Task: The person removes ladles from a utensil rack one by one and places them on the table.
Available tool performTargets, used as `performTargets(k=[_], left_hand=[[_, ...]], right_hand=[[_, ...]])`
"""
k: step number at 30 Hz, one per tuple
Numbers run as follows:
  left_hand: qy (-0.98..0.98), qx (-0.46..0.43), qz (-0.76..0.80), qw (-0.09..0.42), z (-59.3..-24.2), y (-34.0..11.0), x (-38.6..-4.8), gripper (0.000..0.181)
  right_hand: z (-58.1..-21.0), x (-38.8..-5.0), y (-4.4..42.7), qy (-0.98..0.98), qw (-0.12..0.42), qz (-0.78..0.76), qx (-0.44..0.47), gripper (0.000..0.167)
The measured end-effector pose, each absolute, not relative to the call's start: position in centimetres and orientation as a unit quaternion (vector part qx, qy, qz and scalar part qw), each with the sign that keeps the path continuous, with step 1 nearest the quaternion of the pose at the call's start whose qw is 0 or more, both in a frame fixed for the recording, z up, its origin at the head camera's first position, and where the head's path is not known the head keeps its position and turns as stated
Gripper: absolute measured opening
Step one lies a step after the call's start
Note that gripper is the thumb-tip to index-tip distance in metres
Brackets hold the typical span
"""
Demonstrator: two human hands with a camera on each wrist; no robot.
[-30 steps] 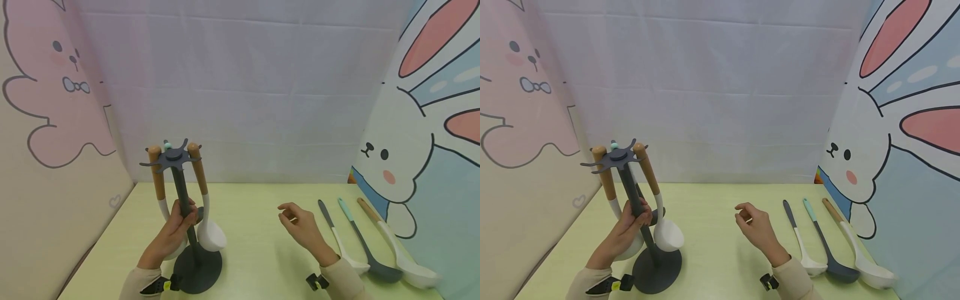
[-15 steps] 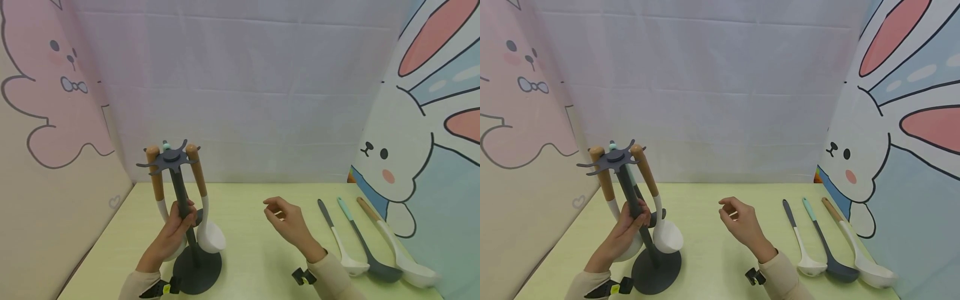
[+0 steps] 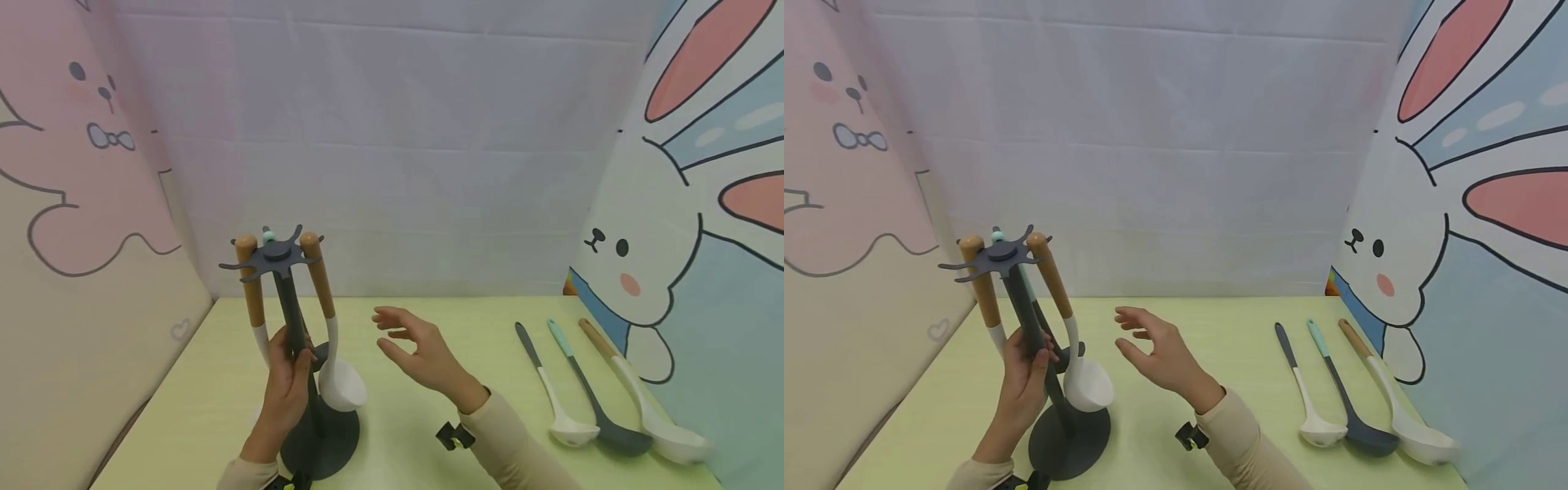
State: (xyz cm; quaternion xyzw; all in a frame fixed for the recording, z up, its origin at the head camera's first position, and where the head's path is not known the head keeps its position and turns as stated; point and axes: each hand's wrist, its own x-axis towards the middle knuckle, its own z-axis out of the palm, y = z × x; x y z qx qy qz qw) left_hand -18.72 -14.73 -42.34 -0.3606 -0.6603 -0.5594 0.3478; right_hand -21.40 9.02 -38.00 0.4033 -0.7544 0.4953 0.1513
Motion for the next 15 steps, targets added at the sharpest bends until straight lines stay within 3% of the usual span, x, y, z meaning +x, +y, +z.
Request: performTargets(k=[15], left_hand=[[-0.706,-0.2,-0.531,0.424,-42.7,-13.5,-17.5,0.039]], right_hand=[[-37.6,-21.5,3.4,-0.697,0.103,0.547,0.452,0.049]])
